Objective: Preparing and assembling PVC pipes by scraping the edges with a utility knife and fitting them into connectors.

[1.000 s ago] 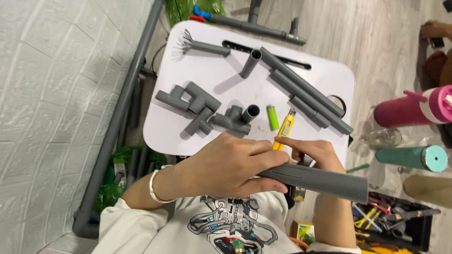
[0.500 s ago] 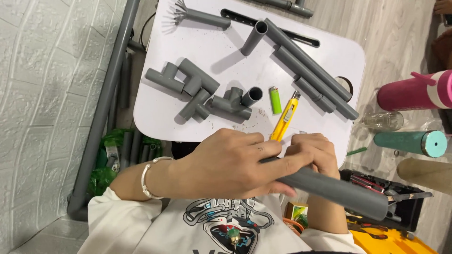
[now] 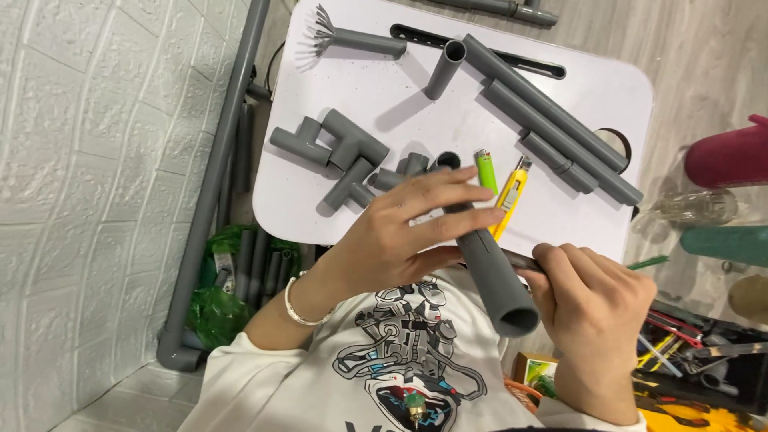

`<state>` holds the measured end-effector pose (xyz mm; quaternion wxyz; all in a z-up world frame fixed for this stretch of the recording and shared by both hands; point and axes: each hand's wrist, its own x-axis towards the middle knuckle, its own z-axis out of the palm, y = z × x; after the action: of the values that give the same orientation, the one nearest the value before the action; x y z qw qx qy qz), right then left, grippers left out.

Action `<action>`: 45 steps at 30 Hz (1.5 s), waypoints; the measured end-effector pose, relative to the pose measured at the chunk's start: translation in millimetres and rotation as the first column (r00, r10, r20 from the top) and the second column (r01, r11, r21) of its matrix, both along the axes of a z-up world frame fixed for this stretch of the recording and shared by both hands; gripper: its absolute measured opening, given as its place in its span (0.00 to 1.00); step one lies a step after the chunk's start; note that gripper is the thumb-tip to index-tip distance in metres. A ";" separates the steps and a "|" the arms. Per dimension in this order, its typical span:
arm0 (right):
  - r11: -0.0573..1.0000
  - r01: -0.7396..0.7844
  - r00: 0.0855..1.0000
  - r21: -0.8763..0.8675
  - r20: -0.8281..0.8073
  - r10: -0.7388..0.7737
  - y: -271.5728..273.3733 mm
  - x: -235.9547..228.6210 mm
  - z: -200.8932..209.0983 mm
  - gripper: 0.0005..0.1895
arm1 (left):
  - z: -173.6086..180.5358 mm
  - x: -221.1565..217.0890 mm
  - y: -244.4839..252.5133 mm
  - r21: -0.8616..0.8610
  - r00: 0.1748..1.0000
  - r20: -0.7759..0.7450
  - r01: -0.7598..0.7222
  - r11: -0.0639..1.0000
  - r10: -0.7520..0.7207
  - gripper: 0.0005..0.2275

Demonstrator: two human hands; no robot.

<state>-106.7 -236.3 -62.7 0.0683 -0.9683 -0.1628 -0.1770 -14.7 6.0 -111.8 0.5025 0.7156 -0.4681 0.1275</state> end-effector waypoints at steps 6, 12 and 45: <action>0.993 0.004 1.000 -0.119 0.009 -0.003 -0.9 -8.8 7.1 0.26 | 3.7 -4.2 5.8 -0.092 0.989 -0.101 0.097 0.991 -0.106 0.14; 0.988 0.012 0.998 -0.153 -0.063 -0.022 -2.8 -15.9 10.8 0.25 | 8.4 -3.1 4.9 -0.137 0.994 -0.034 0.100 0.985 -0.106 0.11; 0.950 -0.176 0.984 -0.258 -0.063 0.165 -13.8 7.8 2.0 0.28 | 15.7 -4.3 9.7 -0.259 0.977 -0.013 0.203 0.944 -0.214 0.15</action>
<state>-98.9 -250.1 -60.7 -0.0423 -0.9544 -0.2665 -0.1276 -19.0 15.7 -96.1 0.6109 0.5934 -0.5105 0.1185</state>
